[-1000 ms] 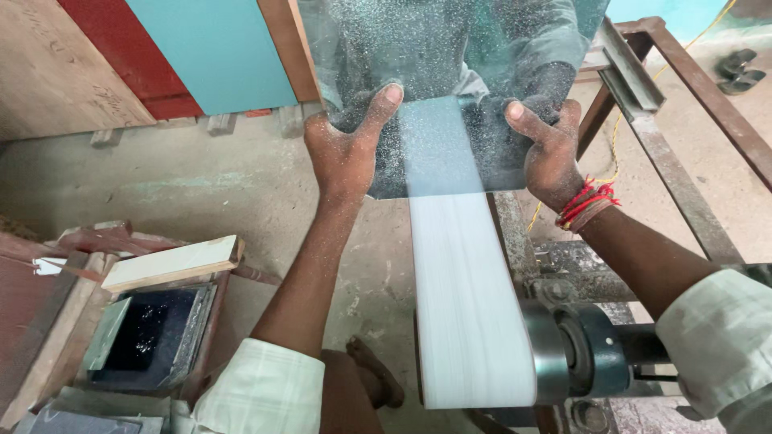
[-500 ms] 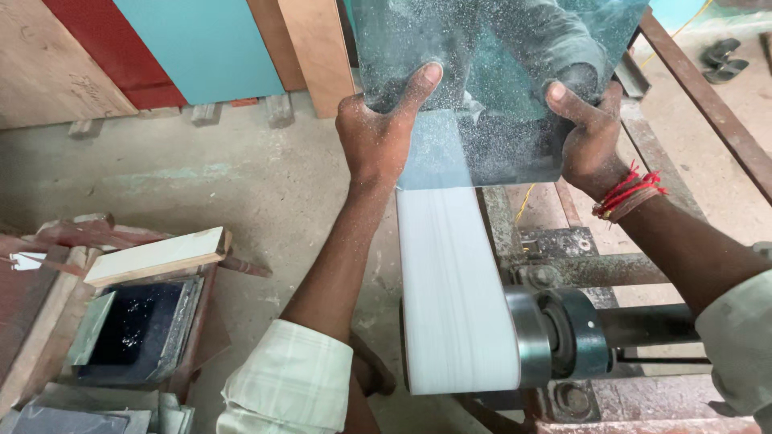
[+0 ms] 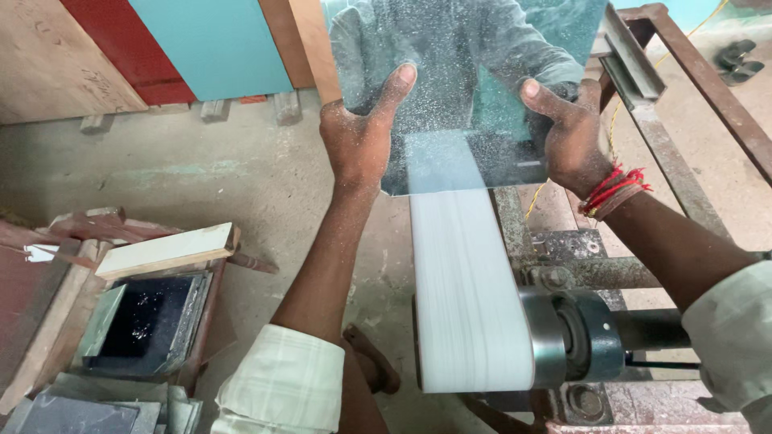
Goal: The person holds a rectangular glass pane with both hands and presses its edge against a rotating grinding belt to smooth the surface. They rotate the glass to grind different edges and flip it over to work on the other side.
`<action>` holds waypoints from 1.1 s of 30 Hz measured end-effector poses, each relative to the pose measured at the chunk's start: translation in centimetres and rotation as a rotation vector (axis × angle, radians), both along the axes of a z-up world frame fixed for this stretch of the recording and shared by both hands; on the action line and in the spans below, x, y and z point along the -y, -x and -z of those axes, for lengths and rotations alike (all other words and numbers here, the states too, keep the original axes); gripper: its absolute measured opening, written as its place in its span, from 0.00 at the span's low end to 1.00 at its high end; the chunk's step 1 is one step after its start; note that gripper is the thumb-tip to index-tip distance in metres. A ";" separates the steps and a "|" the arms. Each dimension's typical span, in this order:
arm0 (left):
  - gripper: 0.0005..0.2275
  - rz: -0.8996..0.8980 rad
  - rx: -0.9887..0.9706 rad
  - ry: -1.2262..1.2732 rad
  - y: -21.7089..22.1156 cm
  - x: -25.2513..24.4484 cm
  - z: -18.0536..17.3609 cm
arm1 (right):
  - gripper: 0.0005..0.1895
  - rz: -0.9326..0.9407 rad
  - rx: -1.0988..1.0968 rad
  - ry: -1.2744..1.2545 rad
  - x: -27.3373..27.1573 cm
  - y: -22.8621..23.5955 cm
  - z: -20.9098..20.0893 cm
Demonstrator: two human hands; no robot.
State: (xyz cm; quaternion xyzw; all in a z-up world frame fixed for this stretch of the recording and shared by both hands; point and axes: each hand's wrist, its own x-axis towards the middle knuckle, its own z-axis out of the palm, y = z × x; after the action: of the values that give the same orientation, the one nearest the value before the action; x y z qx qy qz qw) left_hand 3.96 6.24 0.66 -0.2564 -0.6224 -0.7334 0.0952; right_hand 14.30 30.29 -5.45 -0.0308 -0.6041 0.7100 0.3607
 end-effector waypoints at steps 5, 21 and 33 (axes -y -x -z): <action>0.20 -0.060 0.105 0.176 1.4 2.0 0.2 | 0.35 -0.005 0.031 0.002 1.9 1.5 0.0; 0.19 -0.118 0.125 0.189 3.7 5.9 0.1 | 0.22 -0.165 -0.056 0.001 6.5 3.8 -1.3; 0.27 -0.167 0.157 0.281 5.7 6.6 0.6 | 0.20 -0.247 -0.153 0.029 8.6 3.7 -2.6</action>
State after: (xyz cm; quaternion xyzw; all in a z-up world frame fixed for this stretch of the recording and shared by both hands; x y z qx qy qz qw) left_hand -1.73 -0.38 0.06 -0.1566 -0.7435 -0.6464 0.0702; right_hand 10.65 21.70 -2.82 0.0927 -0.5637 0.7580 0.3148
